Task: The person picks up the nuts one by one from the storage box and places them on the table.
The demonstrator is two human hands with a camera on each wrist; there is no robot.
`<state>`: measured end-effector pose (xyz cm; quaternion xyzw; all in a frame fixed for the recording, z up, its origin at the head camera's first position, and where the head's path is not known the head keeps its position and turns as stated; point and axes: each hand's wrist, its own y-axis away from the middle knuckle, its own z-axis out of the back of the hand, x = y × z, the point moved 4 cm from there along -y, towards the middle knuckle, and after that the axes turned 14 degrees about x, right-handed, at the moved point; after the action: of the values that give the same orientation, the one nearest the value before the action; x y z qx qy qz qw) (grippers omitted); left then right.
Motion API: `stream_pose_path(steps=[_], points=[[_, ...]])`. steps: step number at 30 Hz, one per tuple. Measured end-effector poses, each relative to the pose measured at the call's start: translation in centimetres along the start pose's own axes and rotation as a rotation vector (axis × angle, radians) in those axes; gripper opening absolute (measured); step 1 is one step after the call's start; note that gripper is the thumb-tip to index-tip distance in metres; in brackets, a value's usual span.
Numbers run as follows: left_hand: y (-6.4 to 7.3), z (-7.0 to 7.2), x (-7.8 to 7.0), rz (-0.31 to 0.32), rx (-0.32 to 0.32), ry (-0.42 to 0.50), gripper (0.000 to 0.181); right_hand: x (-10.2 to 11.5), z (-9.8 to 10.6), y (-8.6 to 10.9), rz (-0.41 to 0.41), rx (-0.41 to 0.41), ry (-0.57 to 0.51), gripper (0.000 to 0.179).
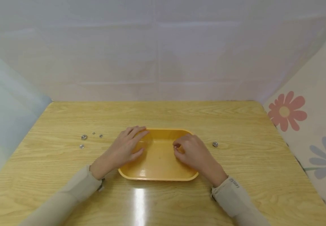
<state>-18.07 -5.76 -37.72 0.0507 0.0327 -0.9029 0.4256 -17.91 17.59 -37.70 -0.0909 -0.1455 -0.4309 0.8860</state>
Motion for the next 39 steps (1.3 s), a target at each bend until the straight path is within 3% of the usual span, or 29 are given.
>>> stream_pose_path(steps=[6,15,31,39], points=[[0.0,0.0,0.0,-0.001,-0.008,-0.005,0.058,-0.3,1.1,0.7,0.005,-0.02,-0.01,0.01],[0.1,-0.1,0.1,-0.005,-0.016,-0.007,0.059,-1.5,2.5,1.6,0.046,-0.148,0.021,0.011],[0.1,-0.1,0.1,-0.006,-0.022,-0.015,0.059,-3.6,3.9,3.7,0.005,-0.191,0.053,0.012],[0.1,-0.1,0.1,-0.005,-0.018,-0.017,0.058,-5.4,4.1,5.2,-0.07,-0.173,0.061,0.015]])
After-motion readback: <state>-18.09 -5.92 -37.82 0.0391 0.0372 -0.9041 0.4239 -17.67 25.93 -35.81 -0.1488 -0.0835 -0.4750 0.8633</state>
